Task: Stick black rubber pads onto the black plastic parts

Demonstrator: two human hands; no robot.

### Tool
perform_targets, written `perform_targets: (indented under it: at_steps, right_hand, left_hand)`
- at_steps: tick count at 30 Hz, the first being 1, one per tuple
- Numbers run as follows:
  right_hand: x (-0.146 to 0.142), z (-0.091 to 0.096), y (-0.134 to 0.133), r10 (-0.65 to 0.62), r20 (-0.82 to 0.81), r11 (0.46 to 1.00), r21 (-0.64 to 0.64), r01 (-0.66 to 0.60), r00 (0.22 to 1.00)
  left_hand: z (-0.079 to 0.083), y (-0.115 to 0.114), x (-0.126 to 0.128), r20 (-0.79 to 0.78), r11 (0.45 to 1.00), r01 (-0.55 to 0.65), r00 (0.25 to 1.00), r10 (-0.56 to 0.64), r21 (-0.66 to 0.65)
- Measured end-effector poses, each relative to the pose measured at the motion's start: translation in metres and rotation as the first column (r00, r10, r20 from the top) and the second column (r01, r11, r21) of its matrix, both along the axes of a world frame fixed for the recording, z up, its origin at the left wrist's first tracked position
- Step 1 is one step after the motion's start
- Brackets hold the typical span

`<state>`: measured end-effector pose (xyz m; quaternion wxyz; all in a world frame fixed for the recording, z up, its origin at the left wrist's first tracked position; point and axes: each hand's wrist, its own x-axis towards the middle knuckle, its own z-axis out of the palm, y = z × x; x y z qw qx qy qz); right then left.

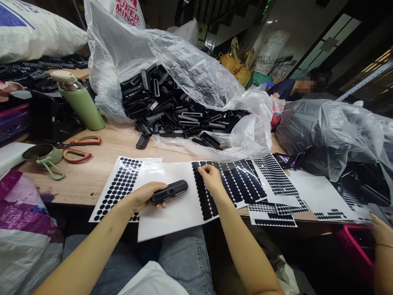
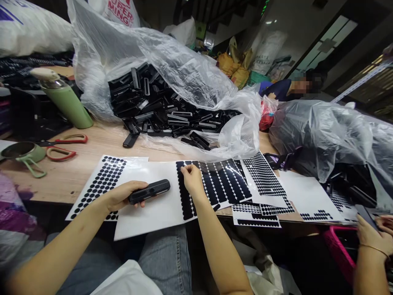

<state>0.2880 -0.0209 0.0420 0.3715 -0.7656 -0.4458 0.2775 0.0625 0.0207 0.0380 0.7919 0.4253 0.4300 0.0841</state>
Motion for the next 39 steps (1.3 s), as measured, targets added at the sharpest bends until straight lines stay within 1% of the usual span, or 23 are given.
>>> perform_targets:
  at_steps: [2,3,5,7,10,13,16,24,31,39]
  right_hand:
    - [-0.012,0.012,-0.021,0.058,-0.19,0.996,0.075,-0.045,0.98]
    - [-0.019,0.017,-0.03,0.083,-0.264,0.994,0.093,-0.061,0.961]
    - [-0.034,0.025,-0.044,0.123,-0.335,0.99,0.104,-0.093,0.934]
    - [-0.05,0.029,-0.053,0.176,-0.363,0.982,0.126,-0.139,0.915]
    - [-0.069,0.03,-0.059,0.23,-0.352,0.971,0.146,-0.189,0.908]
    - [-0.079,0.03,-0.061,0.223,-0.31,0.974,0.116,-0.196,0.924]
    - [-0.081,0.03,-0.064,0.216,-0.291,0.976,0.105,-0.193,0.932]
    - [-0.081,0.029,-0.068,0.19,-0.282,0.981,0.103,-0.167,0.94]
    - [-0.085,0.031,-0.07,0.176,-0.25,0.983,0.1,-0.155,0.952]
    - [-0.09,0.03,-0.073,0.137,-0.183,0.989,0.087,-0.123,0.973]
  left_hand:
    - [0.005,0.002,-0.001,0.026,0.999,0.02,0.999,-0.02,-0.029]
    - [0.008,0.002,-0.001,0.029,0.999,0.03,0.999,-0.029,-0.04]
    - [0.012,0.001,0.0,0.028,0.998,0.034,0.999,-0.033,-0.052]
    - [0.014,-0.002,0.003,0.03,0.999,0.025,0.999,-0.023,-0.048]
    - [0.016,-0.009,0.009,0.04,1.0,0.018,0.999,-0.018,-0.001]
    - [0.018,-0.016,0.014,0.034,0.998,0.024,0.999,-0.026,0.056]
    - [0.017,-0.018,0.016,0.034,0.996,0.034,0.999,-0.037,0.079]
    - [0.016,-0.021,0.017,0.038,0.996,0.05,0.998,-0.053,0.071]
    - [0.015,-0.023,0.017,0.043,0.993,0.073,0.996,-0.077,0.091]
    - [0.012,-0.022,0.017,0.042,0.991,0.084,0.995,-0.088,0.1]
